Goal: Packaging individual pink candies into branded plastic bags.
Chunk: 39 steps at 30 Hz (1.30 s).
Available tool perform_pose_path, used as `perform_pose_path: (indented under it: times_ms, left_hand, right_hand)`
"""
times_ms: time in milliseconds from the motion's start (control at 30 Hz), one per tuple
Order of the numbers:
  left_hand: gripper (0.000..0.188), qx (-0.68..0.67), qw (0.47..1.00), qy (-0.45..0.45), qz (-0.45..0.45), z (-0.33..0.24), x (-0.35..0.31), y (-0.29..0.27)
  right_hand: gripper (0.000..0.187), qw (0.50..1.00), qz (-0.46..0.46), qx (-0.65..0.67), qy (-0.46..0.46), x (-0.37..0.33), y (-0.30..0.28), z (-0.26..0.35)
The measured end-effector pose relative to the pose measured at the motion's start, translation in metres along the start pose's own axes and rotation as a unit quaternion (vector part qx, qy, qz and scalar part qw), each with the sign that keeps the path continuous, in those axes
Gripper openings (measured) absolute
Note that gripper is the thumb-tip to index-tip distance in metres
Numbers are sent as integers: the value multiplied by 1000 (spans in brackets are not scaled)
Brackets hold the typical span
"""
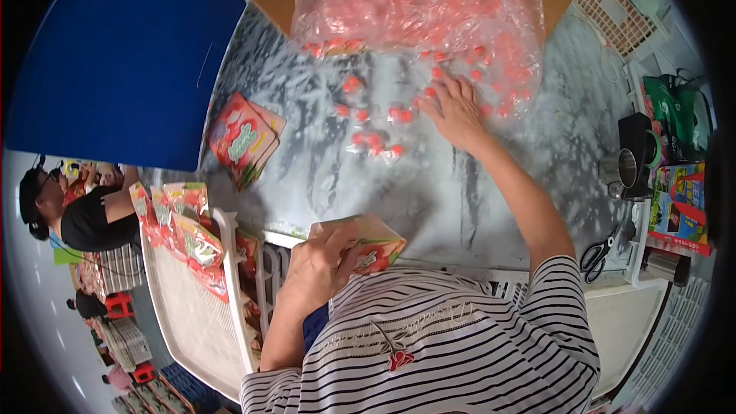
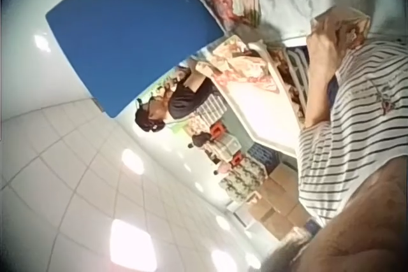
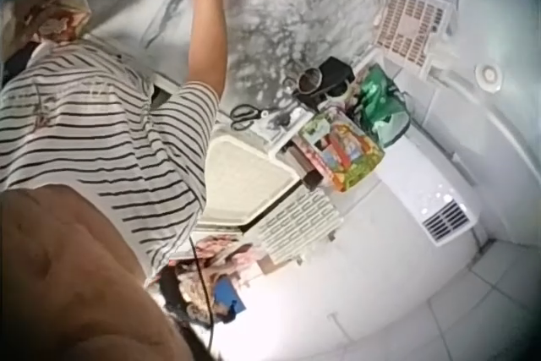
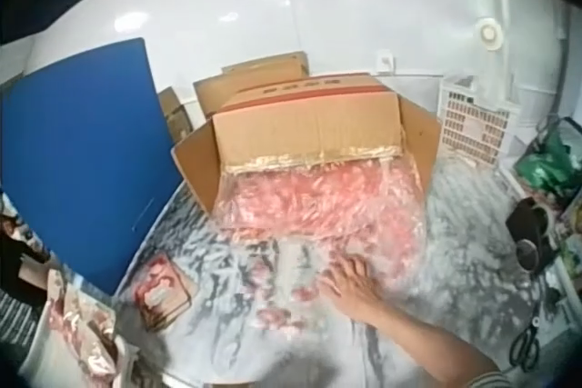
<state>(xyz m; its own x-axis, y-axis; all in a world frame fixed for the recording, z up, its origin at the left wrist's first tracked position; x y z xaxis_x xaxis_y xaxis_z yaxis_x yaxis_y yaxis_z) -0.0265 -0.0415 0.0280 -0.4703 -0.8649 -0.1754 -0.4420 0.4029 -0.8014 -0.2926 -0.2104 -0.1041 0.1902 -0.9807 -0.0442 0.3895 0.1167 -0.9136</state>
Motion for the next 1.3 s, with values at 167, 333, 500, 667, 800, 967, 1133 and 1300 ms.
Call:
perform_pose_path:
  times_ms: [167,333,500,667,800,967,1133,1300]
  left_hand:
    - [17,10,999,8,-35,15,-19,-3]
    - [18,2,996,-65,-57,29,-40,-22]
    - [21,-10,991,-101,-82,38,-50,-21]
    - [19,12,995,-77,-65,36,-50,-11]
    - [19,-10,994,-87,-67,40,-54,-8]
    - [19,-16,993,-98,-62,44,-57,-6]
    - [30,-17,994,-64,-86,48,-57,-2]
    - [29,-24,994,-76,-68,43,-55,-1]
  right_hand:
    - [49,943,-77,317,-62,-19,22,11]
    - [44,850,-57,523,24,-45,-11,-1]
    - [32,915,-47,399,-34,-67,-1,6]
    - [29,965,19,173,-197,-89,21,73]
    - [31,963,4,103,-249,-100,37,88]
    - [30,955,94,210,-187,-114,34,74]
    - [28,923,56,364,-109,-94,22,68]
    - [31,950,58,148,-269,-66,44,122]
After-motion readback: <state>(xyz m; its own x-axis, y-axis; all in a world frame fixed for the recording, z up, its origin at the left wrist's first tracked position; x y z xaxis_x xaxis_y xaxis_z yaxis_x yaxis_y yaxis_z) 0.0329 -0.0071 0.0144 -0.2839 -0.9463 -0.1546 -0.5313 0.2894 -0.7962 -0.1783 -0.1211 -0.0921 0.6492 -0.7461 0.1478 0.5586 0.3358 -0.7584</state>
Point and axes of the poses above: each hand's wrist, its own x-axis towards the middle knuckle, its own y-axis out of the palm, z = x × y, the point moved 2 cm from there along x, towards the middle knuckle, and after that the axes turned 11 degrees about z, right-handed, at the moved point
